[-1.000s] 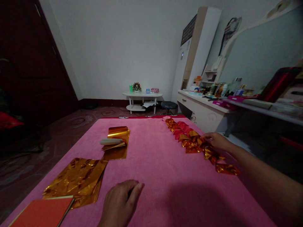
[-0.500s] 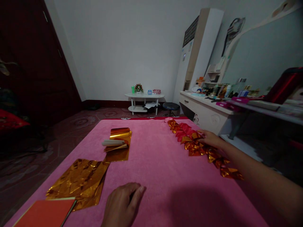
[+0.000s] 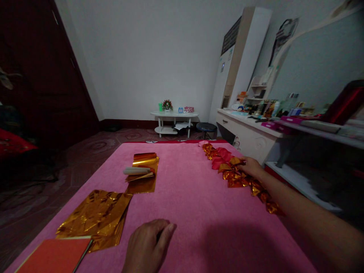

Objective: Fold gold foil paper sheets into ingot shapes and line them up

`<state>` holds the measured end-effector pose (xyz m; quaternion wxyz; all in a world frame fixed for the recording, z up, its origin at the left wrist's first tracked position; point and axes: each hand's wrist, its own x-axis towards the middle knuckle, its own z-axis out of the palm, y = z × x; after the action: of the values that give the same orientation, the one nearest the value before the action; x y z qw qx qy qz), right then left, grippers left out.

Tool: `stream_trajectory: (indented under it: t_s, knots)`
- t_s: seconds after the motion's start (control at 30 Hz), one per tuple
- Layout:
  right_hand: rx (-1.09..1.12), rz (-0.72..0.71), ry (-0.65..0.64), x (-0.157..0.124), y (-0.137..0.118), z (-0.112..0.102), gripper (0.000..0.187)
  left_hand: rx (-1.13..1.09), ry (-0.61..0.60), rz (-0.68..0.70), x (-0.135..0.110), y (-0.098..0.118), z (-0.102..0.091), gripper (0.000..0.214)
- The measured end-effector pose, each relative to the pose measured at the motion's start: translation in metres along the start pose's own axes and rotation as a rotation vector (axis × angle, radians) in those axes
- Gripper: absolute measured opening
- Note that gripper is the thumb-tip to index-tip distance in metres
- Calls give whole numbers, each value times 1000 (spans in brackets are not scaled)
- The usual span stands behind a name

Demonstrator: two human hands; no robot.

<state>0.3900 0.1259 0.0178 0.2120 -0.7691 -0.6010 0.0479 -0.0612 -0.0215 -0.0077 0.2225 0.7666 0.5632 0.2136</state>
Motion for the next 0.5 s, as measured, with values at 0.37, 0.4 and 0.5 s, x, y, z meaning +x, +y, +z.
stream_trajectory:
  t_s: [0.37,0.4,0.5]
  knots:
    - [-61,-40,89,-1,6,-8,46,19,9,3,0,0,0,45]
    - [-57,-86,82,-2,4,-9,50,20,7,2,0,0,0,45]
    - [-48,-238,30,-3,-3,-7,59,12,-2,-7,1,0,-1,44]
